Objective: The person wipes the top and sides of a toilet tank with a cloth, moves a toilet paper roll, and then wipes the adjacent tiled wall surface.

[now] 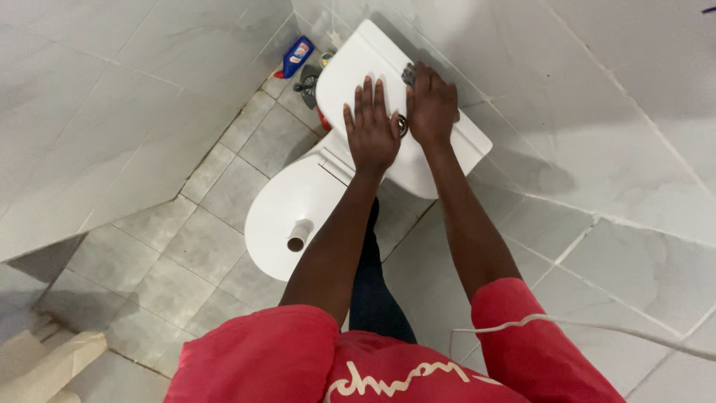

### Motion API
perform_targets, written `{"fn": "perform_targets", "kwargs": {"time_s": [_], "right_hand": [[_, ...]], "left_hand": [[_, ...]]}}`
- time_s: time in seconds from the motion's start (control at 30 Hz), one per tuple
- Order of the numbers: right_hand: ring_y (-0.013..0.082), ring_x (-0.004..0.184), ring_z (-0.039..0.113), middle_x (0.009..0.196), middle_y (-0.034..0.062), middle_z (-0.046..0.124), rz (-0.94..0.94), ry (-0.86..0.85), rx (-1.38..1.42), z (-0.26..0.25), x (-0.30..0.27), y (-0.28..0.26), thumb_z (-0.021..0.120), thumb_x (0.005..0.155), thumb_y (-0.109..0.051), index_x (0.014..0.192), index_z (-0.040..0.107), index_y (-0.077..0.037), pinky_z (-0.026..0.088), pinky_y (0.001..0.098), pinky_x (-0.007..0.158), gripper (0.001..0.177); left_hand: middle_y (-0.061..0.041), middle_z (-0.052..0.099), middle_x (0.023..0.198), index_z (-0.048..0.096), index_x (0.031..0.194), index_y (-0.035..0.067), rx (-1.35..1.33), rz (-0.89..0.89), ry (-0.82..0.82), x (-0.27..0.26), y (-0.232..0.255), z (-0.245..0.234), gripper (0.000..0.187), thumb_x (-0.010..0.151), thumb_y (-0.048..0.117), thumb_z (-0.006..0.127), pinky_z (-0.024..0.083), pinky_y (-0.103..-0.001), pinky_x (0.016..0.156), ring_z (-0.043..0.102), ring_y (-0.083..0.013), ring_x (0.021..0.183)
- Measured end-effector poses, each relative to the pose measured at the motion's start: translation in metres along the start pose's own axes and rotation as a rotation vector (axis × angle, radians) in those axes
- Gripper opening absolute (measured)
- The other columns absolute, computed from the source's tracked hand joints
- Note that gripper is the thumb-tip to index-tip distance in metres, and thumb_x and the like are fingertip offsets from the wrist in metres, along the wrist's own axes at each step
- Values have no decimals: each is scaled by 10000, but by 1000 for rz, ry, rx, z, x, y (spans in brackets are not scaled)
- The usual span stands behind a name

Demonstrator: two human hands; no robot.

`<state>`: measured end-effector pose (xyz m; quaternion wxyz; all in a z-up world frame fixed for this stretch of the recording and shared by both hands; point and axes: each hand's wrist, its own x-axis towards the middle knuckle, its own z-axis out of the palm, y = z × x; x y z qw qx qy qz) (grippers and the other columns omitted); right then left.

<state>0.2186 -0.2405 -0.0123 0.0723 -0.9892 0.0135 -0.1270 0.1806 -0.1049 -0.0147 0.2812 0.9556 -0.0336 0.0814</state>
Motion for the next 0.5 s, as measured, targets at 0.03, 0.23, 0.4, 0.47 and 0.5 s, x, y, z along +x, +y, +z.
{"fn": "perform_targets", "kwargs": {"time_s": [0.03,0.23,0.4,0.47,0.5], "right_hand": [[348,1112,678,1319,160,663,-58,-30,56,6,15,-7,587,1047,-297,1459,510,-47,473,529,967,489],[365,939,687,1177,173,691,-99,-310,217,60,93,-12,547,1116,-333,1506,514,-78,535,515,812,466],[238,849,600,1080,146,709,189,-643,955,106,135,52,552,1129,-347,1328,688,-7,514,459,856,416],[128,1029,619,1174,-31,694,491,-700,1091,106,128,68,659,1010,-361,1324,645,-109,464,344,920,403],[128,1029,619,1174,-31,694,490,-704,1090,103,118,72,659,1010,-361,1324,645,-109,464,344,920,403]], "left_hand": [[-115,312,1694,325,1623,107,5,-12,6,-3,-1,1,618,1083,395,416,208,-565,1287,324,-313,1569],[-122,306,1699,325,1614,87,9,2,54,-1,-4,7,604,1096,387,408,194,-551,1303,318,-296,1581],[-117,286,1702,301,1626,89,-7,-18,-5,-1,-1,2,650,1065,387,443,210,-550,1293,317,-285,1575],[-118,279,1705,292,1629,87,-5,-28,-21,0,-1,0,657,1063,384,445,207,-548,1293,314,-288,1574],[-119,272,1707,283,1632,85,-3,-30,-40,0,-1,-1,664,1061,382,446,204,-546,1293,311,-292,1573]]}}
